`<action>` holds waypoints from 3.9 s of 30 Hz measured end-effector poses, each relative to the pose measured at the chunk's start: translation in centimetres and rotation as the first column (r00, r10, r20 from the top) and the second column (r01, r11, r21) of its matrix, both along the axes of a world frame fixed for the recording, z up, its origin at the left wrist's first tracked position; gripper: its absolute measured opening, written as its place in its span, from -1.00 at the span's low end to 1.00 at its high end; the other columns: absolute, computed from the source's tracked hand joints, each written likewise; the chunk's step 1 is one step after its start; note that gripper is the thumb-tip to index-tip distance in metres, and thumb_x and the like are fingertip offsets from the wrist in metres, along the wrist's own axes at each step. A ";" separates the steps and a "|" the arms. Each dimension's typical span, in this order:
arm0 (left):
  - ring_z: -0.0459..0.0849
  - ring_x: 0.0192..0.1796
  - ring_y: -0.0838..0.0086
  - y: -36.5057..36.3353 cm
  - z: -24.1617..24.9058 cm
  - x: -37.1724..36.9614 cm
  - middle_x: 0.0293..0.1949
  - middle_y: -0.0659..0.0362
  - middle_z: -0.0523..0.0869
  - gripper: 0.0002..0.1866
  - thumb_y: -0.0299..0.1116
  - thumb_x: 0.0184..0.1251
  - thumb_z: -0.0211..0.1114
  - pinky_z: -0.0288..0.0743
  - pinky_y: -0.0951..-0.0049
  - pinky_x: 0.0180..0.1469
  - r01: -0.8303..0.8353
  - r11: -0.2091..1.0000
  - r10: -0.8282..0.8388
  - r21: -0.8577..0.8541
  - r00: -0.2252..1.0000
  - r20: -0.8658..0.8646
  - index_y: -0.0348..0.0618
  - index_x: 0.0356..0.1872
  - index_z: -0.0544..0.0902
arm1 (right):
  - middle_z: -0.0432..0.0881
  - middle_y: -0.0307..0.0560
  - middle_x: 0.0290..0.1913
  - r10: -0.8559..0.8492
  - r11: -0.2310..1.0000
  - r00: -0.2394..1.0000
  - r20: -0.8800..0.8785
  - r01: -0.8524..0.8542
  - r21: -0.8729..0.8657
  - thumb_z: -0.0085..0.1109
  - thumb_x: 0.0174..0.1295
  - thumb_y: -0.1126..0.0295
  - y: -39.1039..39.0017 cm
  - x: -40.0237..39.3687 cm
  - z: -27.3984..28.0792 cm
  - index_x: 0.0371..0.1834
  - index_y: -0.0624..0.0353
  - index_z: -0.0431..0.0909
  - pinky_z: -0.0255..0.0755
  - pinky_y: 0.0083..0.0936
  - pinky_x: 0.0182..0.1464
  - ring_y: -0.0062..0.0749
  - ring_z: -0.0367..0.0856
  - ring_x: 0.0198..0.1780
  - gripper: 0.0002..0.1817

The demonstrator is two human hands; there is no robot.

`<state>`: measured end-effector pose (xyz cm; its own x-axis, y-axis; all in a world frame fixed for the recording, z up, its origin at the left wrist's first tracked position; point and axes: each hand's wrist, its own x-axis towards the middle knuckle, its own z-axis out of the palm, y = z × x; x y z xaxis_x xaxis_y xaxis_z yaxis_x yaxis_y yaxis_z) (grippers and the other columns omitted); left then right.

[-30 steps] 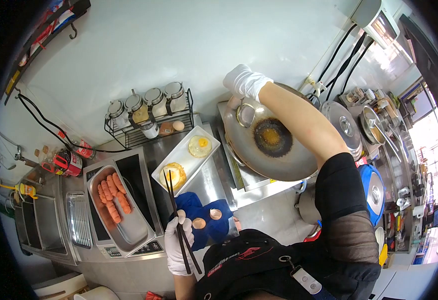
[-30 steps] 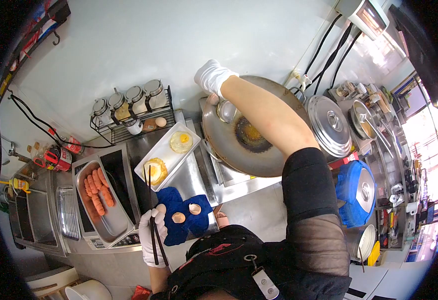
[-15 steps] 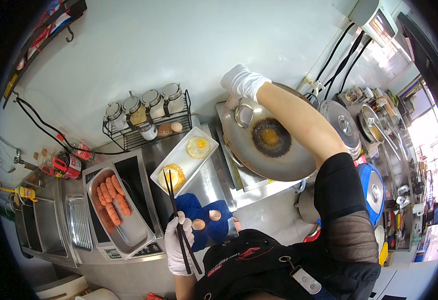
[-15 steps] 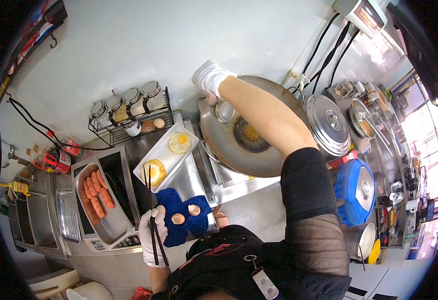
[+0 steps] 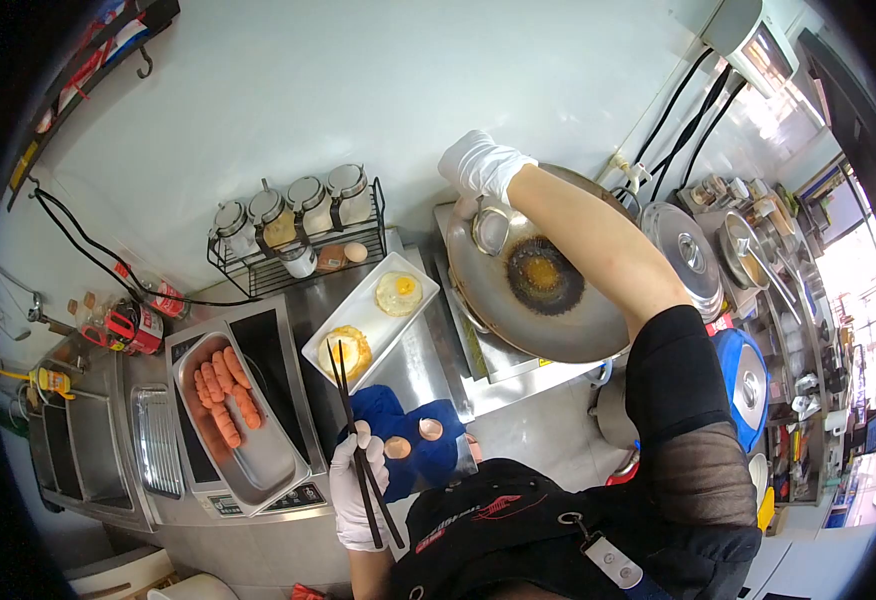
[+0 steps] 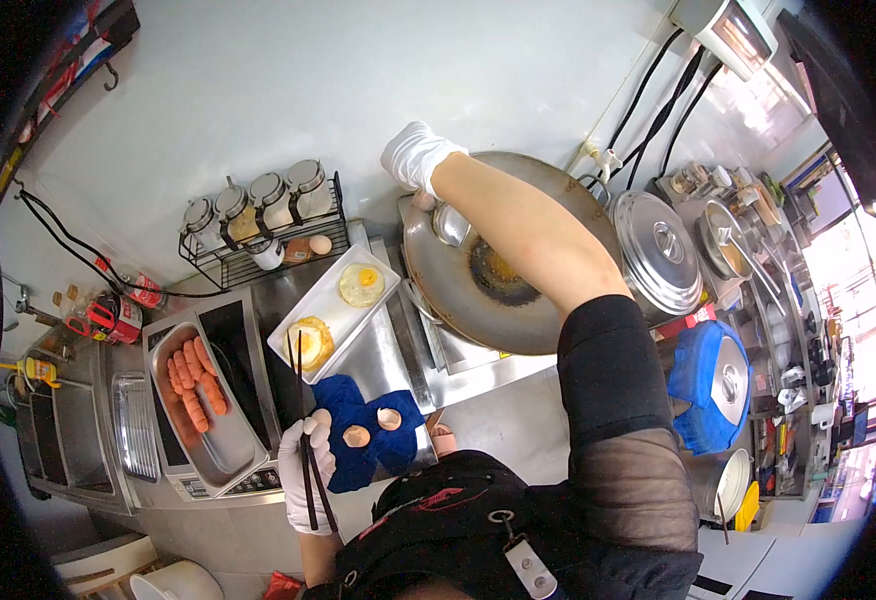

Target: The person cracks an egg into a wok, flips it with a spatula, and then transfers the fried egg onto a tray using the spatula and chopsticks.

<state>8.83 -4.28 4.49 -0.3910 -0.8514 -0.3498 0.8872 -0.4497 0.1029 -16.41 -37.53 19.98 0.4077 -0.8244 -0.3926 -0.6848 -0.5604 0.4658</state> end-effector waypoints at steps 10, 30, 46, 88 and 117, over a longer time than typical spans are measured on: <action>0.16 -0.72 0.71 0.0 -0.3 0.0 -0.58 0.28 0.30 -0.85 -0.31 0.39 0.07 0.01 0.70 -0.75 0.010 1.000 -0.010 0.006 1.000 0.002 -0.13 -0.33 0.35 | 0.69 -0.04 -0.42 0.026 0.999 1.000 0.008 -0.026 0.018 0.28 -0.08 0.42 -2.9 -0.9 -2.9 -0.41 0.19 0.69 0.55 -0.35 -0.36 -0.19 0.70 -0.33 -0.85; 0.38 -0.69 0.57 -4.9 6.1 -4.9 -0.56 0.20 0.41 -0.78 -0.27 0.42 0.01 0.29 0.68 -0.70 0.321 0.947 -0.316 -0.020 0.939 0.133 -0.19 -0.37 0.41 | 0.68 0.01 -0.38 -0.134 0.986 0.991 0.031 0.136 -0.094 0.28 -0.08 0.29 -0.8 -4.5 2.1 -0.36 0.20 0.67 0.55 -0.34 -0.27 -0.12 0.68 -0.28 -0.75; 0.52 -0.58 0.55 -16.6 -0.9 -22.1 -0.50 0.17 0.55 -0.82 -0.32 0.38 0.02 0.47 0.67 -0.58 0.546 0.836 -0.543 0.048 0.814 0.207 -0.18 -0.38 0.48 | 0.65 -0.03 -0.52 -0.097 0.990 0.978 0.187 0.113 -0.080 0.22 -0.16 0.43 -1.0 -6.9 2.7 -0.46 0.19 0.67 0.54 -0.32 -0.42 -0.10 0.67 -0.43 -0.84; 0.54 -0.56 0.57 -19.2 -4.8 -21.4 -0.49 0.18 0.58 -0.85 -0.34 0.35 0.04 0.43 0.66 -0.58 0.545 0.837 -0.548 -0.054 0.833 -0.078 -0.17 -0.35 0.51 | 0.67 -0.16 -0.50 0.078 0.988 0.994 0.074 -0.068 -0.139 0.24 -0.07 0.26 1.0 -7.1 -0.4 -0.48 0.08 0.69 0.50 -0.36 -0.41 -0.21 0.68 -0.39 -0.83; 0.44 -0.63 0.59 -18.3 -3.7 -21.3 -0.52 0.16 0.55 -0.85 -0.34 0.35 0.02 0.33 0.67 -0.65 0.517 0.852 -0.522 0.087 0.852 0.042 -0.12 -0.39 0.48 | 0.69 -0.18 -0.43 0.101 0.995 0.995 0.024 -0.100 -0.028 0.29 -0.06 0.29 -1.3 -3.8 -0.7 -0.40 0.11 0.69 0.52 -0.40 -0.37 -0.27 0.68 -0.33 -0.82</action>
